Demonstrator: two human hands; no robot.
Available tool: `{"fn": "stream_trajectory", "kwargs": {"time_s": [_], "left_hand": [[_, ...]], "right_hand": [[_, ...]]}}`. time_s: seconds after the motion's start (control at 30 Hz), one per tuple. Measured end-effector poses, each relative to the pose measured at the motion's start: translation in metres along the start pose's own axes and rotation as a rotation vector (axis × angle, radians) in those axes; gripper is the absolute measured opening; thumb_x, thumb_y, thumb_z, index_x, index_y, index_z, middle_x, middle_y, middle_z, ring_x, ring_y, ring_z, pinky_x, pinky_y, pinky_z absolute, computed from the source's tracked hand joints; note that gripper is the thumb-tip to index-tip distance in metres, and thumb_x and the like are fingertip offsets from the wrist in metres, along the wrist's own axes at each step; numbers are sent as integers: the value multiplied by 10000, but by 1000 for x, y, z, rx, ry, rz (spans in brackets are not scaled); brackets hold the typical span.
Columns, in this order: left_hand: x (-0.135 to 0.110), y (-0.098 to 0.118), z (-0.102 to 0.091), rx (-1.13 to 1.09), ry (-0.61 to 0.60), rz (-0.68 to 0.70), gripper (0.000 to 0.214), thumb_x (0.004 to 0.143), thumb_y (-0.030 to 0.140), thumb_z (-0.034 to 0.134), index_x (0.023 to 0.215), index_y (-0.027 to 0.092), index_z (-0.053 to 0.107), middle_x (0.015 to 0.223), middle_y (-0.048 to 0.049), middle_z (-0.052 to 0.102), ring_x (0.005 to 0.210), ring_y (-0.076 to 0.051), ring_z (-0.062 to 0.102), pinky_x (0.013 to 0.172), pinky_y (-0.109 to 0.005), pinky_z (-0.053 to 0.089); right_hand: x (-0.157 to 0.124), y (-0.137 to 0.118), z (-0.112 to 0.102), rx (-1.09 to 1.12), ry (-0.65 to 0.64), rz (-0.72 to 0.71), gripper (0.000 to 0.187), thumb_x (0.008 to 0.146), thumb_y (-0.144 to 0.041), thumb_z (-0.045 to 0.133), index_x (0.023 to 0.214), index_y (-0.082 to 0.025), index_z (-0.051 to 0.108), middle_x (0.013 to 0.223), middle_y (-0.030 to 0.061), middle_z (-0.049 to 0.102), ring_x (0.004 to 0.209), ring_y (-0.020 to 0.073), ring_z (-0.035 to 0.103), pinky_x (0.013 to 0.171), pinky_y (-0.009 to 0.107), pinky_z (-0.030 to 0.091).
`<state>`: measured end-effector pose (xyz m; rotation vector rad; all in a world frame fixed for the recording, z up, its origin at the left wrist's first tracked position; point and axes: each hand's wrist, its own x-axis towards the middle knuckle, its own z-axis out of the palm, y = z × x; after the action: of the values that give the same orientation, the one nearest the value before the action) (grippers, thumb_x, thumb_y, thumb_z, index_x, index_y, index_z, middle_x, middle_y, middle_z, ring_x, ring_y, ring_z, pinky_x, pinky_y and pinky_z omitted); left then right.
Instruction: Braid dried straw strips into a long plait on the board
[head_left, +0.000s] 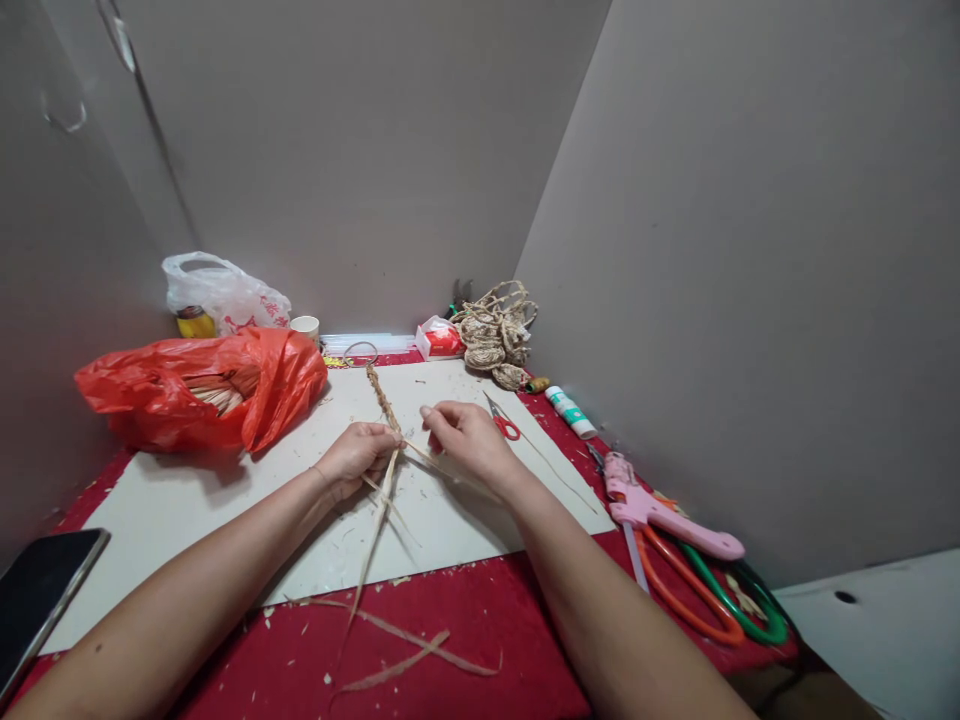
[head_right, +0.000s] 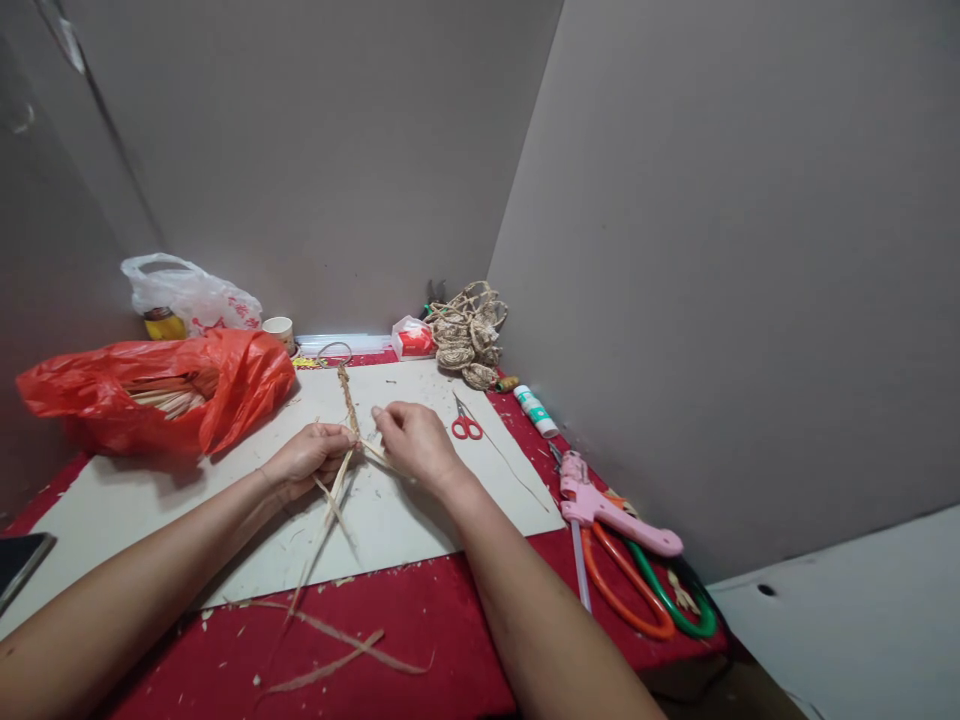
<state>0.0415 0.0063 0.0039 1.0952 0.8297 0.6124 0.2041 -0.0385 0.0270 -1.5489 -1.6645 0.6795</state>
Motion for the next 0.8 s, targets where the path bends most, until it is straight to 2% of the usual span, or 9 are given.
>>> {"fn": "stream_trajectory", "kwargs": {"time_s": [0.03, 0.07, 0.2, 0.3, 0.4, 0.47, 0.6, 0.7, 0.8], "left_hand": [[1, 0, -1, -16, -18, -4, 205, 655, 268, 671, 621, 149, 508, 398, 112, 234, 345, -20, 135, 371, -204, 58], [1, 0, -2, -27, -32, -7, 203, 658, 270, 670, 629, 149, 509, 407, 114, 226, 351, -20, 128, 372, -204, 56], [1, 1, -5, 12, -62, -11, 213, 682, 298, 653, 630, 139, 522, 418, 111, 217, 359, -21, 115, 374, -207, 55], [1, 3, -7, 98, -94, -14, 217, 695, 325, 641, 673, 125, 561, 416, 111, 222, 359, -25, 119, 381, -209, 60], [1, 6, -9, 245, -79, -1, 226, 697, 353, 636, 677, 149, 541, 409, 104, 256, 358, -35, 150, 390, -213, 75], [0, 9, -11, 391, -76, 17, 229, 703, 365, 623, 671, 153, 542, 413, 94, 290, 366, -43, 178, 400, -218, 94], [-2, 18, -12, 720, -59, 95, 234, 748, 332, 545, 633, 132, 585, 456, 56, 376, 431, -71, 279, 451, -215, 197], [-7, 20, -6, 927, 35, 194, 241, 779, 262, 464, 608, 143, 585, 507, 14, 471, 496, -108, 390, 519, -221, 285], [-14, 13, 6, 1131, 160, 312, 234, 795, 235, 430, 654, 155, 598, 618, -54, 580, 582, -161, 498, 576, -252, 324]], "right_hand": [[3, 4, 2, 11, 59, -4, 336, 838, -375, 476, 590, -157, 541, 540, 10, 561, 513, 104, 475, 512, 214, 332], [6, 7, 7, 54, 38, 9, 326, 833, -374, 483, 598, -154, 536, 547, 8, 553, 510, 99, 461, 498, 209, 323], [12, 15, 25, 351, -279, 203, 339, 852, -397, 444, 635, -147, 519, 460, -41, 431, 371, 54, 306, 379, 190, 212], [14, 15, 26, 464, -379, 310, 323, 819, -401, 489, 594, -170, 459, 404, -86, 307, 326, 40, 190, 334, 193, 113], [17, 15, 21, 591, -514, 398, 320, 776, -383, 529, 567, -196, 376, 386, -108, 255, 317, 37, 137, 315, 185, 74], [18, 16, 21, 617, -503, 430, 300, 746, -334, 547, 553, -197, 362, 376, -112, 259, 310, 31, 136, 307, 176, 76], [16, 17, 32, 470, -307, 411, 231, 726, -236, 517, 516, -175, 445, 317, -91, 308, 266, 28, 174, 287, 178, 95], [13, 14, 39, 450, -218, 406, 222, 730, -202, 494, 513, -156, 500, 313, -66, 371, 248, 29, 193, 280, 183, 79], [9, 9, 41, 576, -212, 452, 262, 730, -193, 480, 474, -175, 428, 299, -88, 290, 250, 30, 178, 282, 179, 83]]}}
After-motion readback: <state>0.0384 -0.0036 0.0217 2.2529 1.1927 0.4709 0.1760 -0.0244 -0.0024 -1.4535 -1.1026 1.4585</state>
